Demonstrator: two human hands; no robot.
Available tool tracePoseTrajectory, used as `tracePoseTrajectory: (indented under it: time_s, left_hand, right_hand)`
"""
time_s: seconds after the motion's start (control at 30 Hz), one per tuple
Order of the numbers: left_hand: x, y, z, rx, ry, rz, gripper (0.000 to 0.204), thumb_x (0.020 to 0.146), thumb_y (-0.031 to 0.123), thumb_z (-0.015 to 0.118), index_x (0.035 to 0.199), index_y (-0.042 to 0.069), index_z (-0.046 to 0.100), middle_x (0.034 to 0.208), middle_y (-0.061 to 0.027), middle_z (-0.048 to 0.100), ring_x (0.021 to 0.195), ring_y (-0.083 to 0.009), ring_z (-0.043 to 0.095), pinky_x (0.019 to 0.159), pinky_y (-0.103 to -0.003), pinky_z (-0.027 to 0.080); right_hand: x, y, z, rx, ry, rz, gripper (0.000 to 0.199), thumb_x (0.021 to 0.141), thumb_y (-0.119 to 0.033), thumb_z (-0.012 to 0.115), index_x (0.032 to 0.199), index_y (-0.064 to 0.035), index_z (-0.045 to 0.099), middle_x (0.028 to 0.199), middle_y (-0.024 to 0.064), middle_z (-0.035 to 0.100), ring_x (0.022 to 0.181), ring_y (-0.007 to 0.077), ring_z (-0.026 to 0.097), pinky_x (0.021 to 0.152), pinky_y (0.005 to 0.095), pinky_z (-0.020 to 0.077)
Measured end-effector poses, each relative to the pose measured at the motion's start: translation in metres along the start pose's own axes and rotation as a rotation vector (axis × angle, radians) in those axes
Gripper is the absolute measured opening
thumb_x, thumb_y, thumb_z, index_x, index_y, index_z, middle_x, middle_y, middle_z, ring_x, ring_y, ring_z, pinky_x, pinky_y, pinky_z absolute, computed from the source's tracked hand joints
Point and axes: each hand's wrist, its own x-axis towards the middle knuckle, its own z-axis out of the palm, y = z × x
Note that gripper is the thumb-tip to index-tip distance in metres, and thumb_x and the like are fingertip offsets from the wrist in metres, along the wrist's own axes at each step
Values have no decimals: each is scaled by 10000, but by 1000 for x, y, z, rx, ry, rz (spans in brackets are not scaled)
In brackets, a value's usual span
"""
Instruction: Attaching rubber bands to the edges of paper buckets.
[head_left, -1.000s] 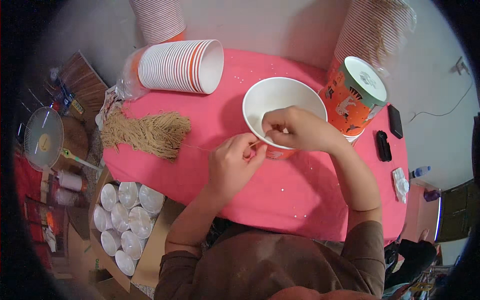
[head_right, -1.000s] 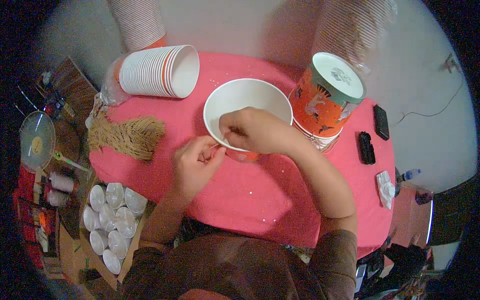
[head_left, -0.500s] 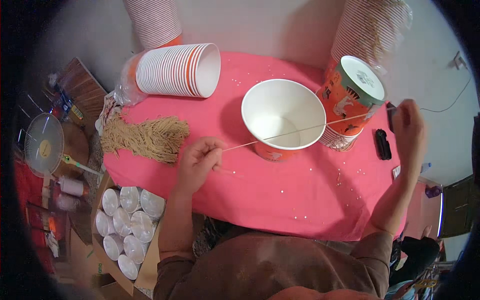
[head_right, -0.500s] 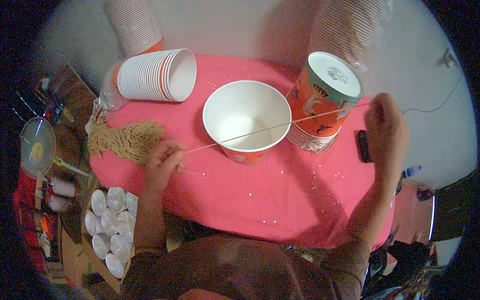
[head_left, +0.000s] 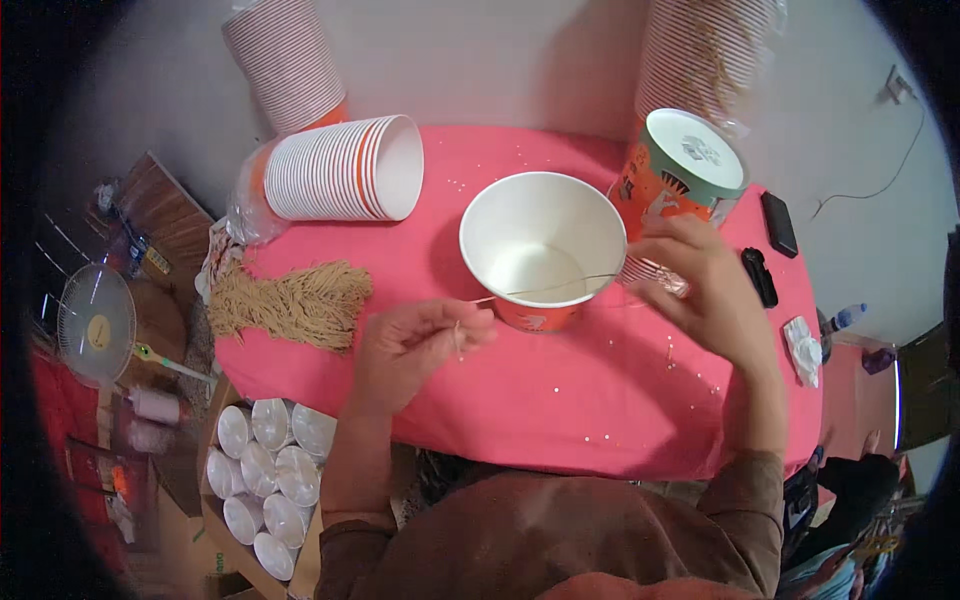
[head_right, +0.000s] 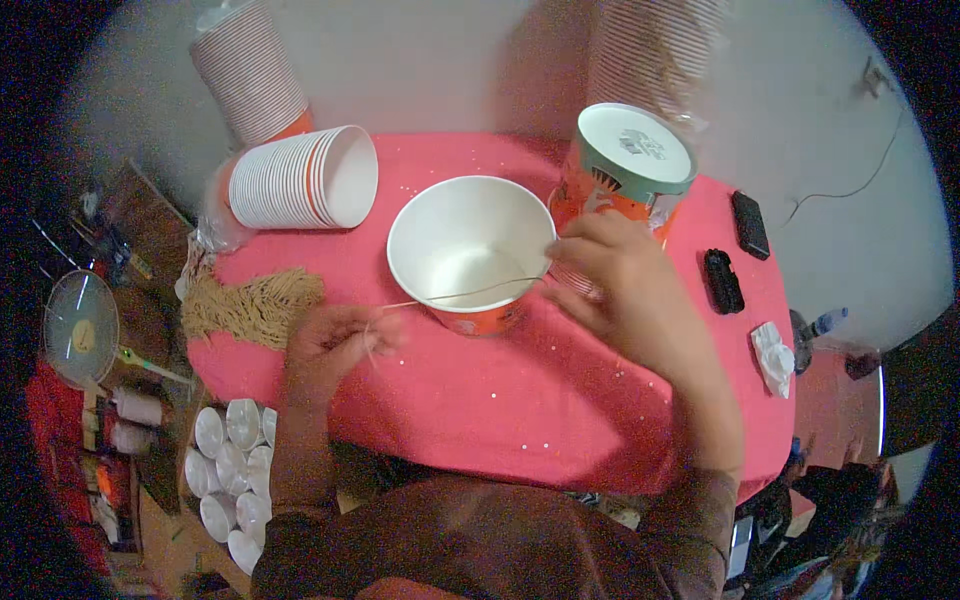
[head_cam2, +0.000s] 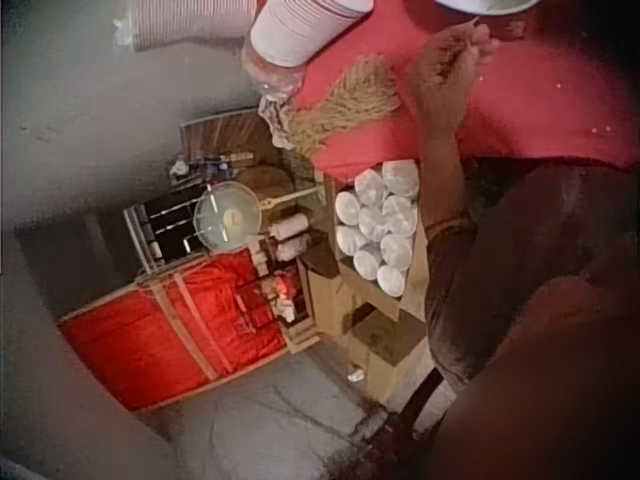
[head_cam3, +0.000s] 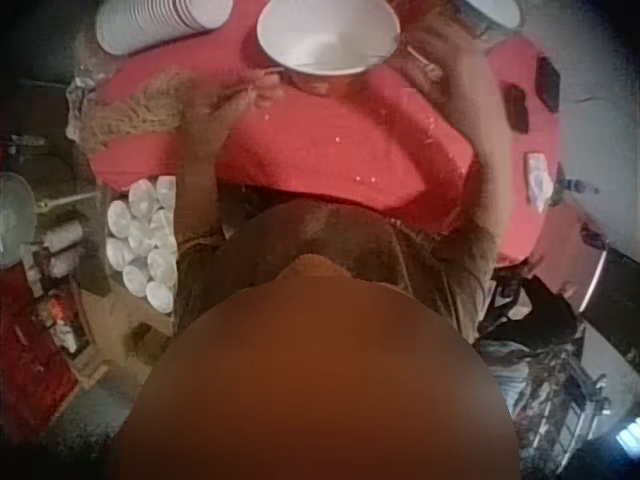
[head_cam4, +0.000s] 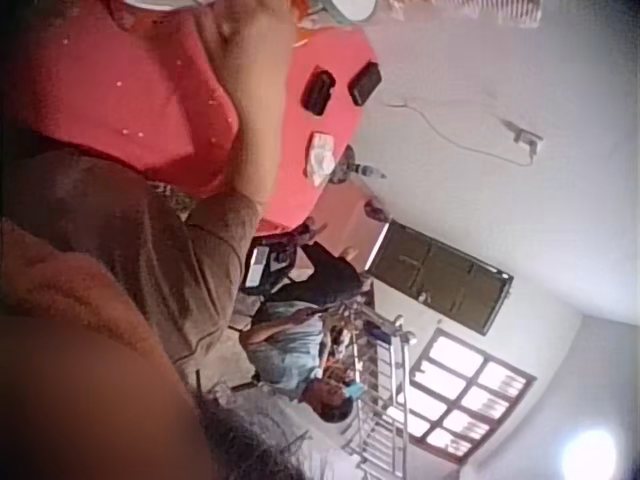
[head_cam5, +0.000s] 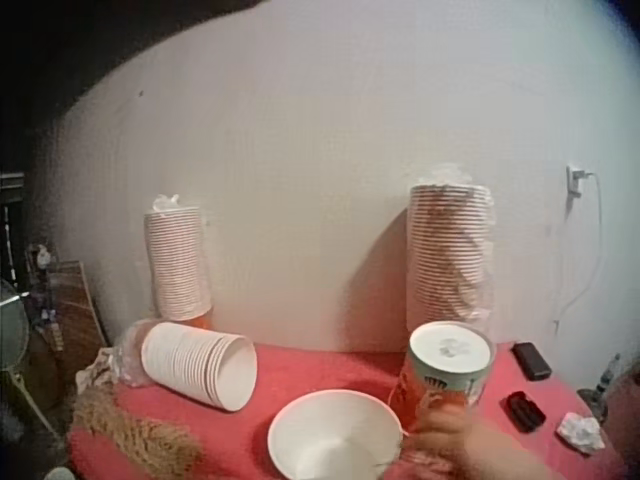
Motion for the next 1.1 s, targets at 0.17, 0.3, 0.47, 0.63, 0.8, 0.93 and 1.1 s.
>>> tracePoseTrajectory:
  time_s: [0.17,0.3,0.47,0.63,0.8,0.93,1.1]
  left_hand:
    - [18,-1,9,362,100,296,142,892,-23,609,1029,-33,646,1010,-128,684,825,-153,668,724,-257,537]
    - [31,11,25,685,192,466,81,903,16,618,950,-37,659,803,-38,660,641,-83,578,596,-212,470]
    - [36,6,34,314,196,-2,98,892,24,629,966,-15,680,755,-24,643,642,-49,556,566,-206,437]
    - [44,-3,39,548,122,118,118,895,40,637,987,-14,687,746,19,622,631,-20,505,547,-186,396]
    - [45,1,39,447,57,-68,102,889,49,644,956,-16,685,775,12,654,650,-50,557,618,-211,459]
    - [47,-6,30,117,80,20,93,885,52,644,941,-13,681,758,8,648,626,-42,544,587,-210,447]
    - [47,-4,23,92,169,-110,103,908,102,626,913,15,681,670,68,548,549,11,411,485,-177,298]
  right_hand:
    - [14,11,36,-109,-204,-91,134,830,-129,677,938,-54,647,996,82,619,1094,265,549,1096,536,280]
    - [18,15,36,110,-293,-96,67,866,-92,626,863,-31,598,965,89,614,1050,265,566,1054,520,343]
    - [27,-1,34,366,-194,-138,59,881,-54,593,881,-3,563,892,123,606,879,302,601,778,400,470]
    - [39,-15,42,453,-59,-227,47,905,-43,564,907,4,564,829,134,604,748,286,599,674,366,476]
    - [48,-6,61,532,24,-36,93,933,-78,566,932,13,587,818,126,605,730,223,597,658,321,469]
    - [44,-2,70,395,8,-11,93,879,-63,625,933,10,609,817,116,606,752,240,598,666,336,478]
    - [41,-9,65,322,220,-281,190,740,-58,734,905,-36,641,858,88,608,797,270,603,729,377,474]
